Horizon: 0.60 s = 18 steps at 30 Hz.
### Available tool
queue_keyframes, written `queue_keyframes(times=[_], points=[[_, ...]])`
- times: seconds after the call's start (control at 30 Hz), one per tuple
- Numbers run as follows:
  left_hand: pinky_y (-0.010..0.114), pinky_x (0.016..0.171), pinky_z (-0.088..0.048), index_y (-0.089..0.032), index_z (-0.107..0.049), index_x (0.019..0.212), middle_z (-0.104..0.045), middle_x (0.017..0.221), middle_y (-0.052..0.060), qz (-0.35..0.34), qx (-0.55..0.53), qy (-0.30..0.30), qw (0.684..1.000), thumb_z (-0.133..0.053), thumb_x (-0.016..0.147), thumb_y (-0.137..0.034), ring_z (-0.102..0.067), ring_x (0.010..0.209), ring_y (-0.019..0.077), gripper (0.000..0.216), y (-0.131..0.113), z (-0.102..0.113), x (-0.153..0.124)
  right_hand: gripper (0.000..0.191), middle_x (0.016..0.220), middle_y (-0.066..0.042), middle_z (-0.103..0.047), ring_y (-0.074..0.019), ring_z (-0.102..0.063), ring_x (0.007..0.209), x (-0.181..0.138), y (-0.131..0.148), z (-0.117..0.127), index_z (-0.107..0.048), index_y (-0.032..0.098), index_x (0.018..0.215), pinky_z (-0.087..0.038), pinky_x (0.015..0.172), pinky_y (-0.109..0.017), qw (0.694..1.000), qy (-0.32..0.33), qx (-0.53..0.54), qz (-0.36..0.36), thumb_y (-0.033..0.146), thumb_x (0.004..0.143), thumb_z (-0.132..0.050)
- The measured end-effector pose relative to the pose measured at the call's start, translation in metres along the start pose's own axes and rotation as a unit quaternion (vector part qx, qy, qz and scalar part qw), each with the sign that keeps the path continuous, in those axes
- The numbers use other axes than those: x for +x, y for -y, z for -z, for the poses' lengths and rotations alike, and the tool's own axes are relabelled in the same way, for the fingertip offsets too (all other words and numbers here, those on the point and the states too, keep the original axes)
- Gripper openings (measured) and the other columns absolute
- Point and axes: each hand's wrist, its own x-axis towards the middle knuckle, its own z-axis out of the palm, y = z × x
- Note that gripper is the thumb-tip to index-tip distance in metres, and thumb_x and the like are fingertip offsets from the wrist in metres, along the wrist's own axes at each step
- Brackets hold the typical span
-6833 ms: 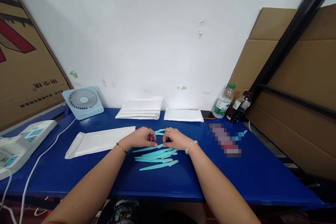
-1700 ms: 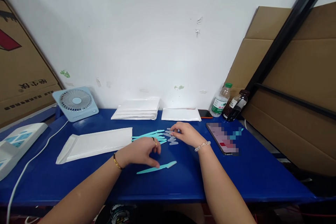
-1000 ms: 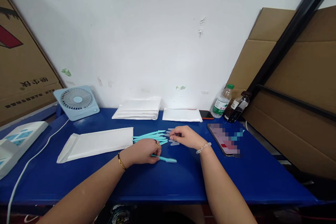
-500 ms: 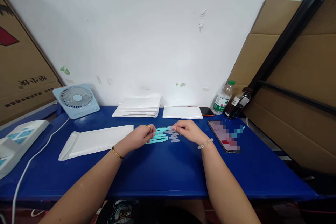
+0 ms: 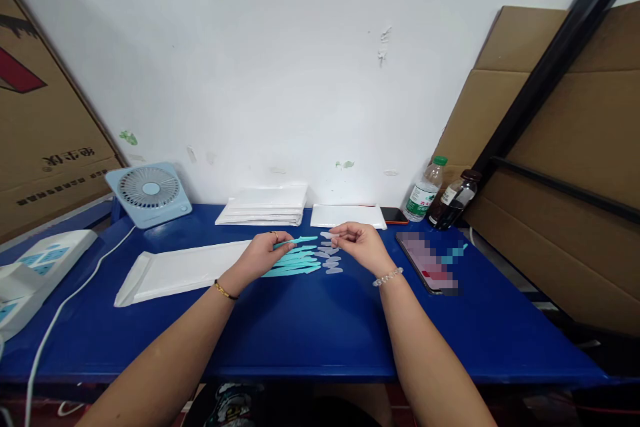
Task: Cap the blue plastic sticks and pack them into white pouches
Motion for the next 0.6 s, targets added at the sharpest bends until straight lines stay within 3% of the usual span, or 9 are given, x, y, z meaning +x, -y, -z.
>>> queue_keyframes(times=[0.37,0.53,0.6], points=[[0.023,0.064,-0.04,-0.019,-0.065,0.086,-0.064,0.076,-0.001,-0.004,-0.019,0.029,0.999,-0.043,0.087,-0.042,-0.056,0.072,0.014,0.032,-0.002,-0.002,0.0,0.033,0.079,-0.009,-0.073,-0.0224,-0.07,0.075,-0.002,0.003,-0.016,-0.07,0.015,0.09,-0.056,0.066,-0.033,0.999,0.016,-0.047,0.007,0.041,0.07,-0.072],[0.023,0.064,-0.04,-0.019,-0.067,0.087,-0.066,0.081,0.0,-0.016,-0.018,0.051,0.998,-0.046,0.086,-0.042,-0.057,0.073,0.0142,0.032,-0.004,-0.002,-0.001,0.031,0.078,-0.008,-0.073,-0.0211,-0.069,0.074,-0.003,-0.002,-0.024,-0.07,0.014,0.09,-0.054,0.065,-0.031,0.997,0.06,-0.05,-0.007,0.039,0.071,-0.071],[0.022,0.06,-0.038,-0.018,-0.067,0.085,-0.065,0.074,0.0,-0.013,-0.01,0.088,0.996,-0.046,0.086,-0.044,-0.056,0.066,0.0132,0.034,-0.006,-0.002,-0.003,0.031,0.074,-0.007,-0.072,-0.0193,-0.068,0.07,-0.005,0.0,-0.024,-0.07,0.013,0.088,-0.054,0.064,-0.03,0.995,0.088,-0.046,-0.024,0.038,0.07,-0.072]])
